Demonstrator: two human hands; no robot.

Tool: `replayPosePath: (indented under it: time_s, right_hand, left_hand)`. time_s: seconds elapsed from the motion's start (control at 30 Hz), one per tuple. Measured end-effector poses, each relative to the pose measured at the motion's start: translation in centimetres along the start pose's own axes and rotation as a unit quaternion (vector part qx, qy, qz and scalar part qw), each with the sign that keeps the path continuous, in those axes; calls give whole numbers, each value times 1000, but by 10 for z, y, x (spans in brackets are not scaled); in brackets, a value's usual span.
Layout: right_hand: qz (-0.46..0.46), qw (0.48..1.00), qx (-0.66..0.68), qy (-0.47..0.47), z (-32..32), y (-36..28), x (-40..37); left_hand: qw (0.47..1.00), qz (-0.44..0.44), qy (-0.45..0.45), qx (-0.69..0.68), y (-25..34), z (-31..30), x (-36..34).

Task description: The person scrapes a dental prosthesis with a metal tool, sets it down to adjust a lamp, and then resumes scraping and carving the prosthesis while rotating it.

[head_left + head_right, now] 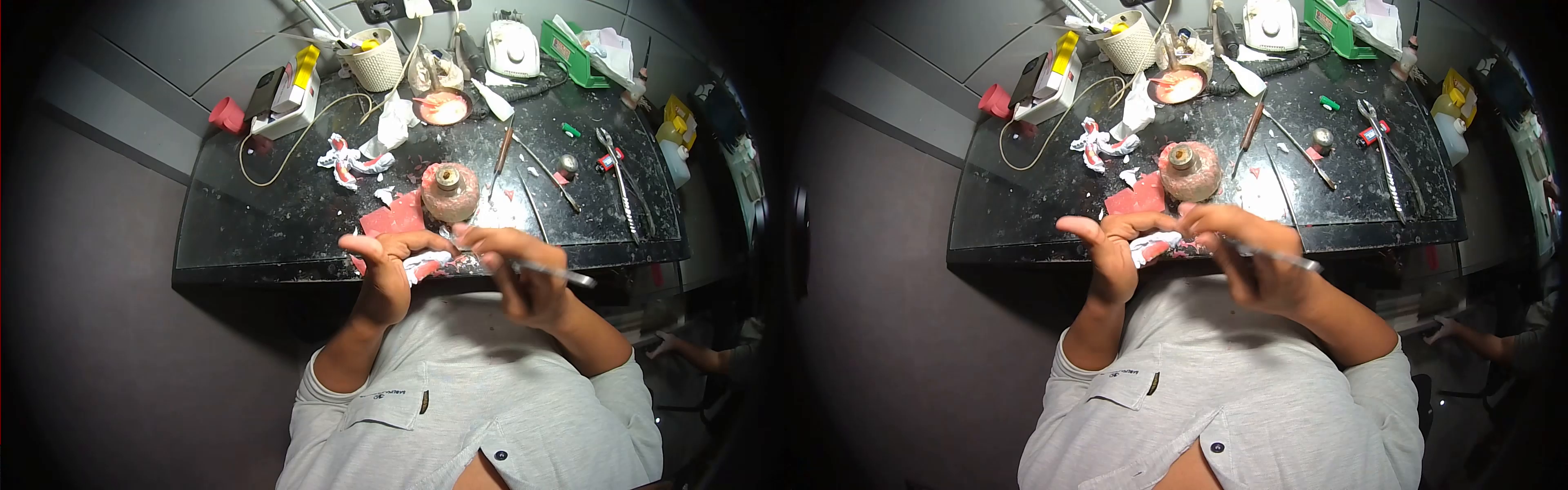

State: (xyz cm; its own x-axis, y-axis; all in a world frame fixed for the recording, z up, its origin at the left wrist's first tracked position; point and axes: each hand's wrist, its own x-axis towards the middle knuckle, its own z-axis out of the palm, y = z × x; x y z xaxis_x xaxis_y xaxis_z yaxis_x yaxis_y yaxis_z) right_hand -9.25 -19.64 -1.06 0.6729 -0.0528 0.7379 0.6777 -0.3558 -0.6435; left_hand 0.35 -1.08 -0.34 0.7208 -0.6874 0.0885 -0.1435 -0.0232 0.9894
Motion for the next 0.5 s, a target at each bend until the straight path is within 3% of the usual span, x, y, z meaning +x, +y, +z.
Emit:
replayPosePath:
  time_s: [0.03, 0.1, 0.17, 0.23, 0.3, 0.5]
  right_hand:
    - [-6, 998, -52, 39, -3, 7, -1]
    - [77, 992, -12, 104, -7, 15, -2]
    - [68, 990, -51, 109, -14, 11, 5]
    - [-13, 994, -105, 37, -14, -2, 14]
    - [1, 998, -63, 3, -5, -7, 7]
    - [-40, 996, -73, -3, 13, -10, 4]
  left_hand:
    - [999, -8, -19, 45, 3, -6, 0]
    - [997, 65, 41, 32, 5, 4, 3]
    - [994, 88, 49, 29, -2, 5, 3]
    - [992, 109, 54, 27, -6, 8, 3]
    - [992, 103, 66, -11, -6, 13, 4]
    - [984, 132, 117, 5, -6, 24, 6]
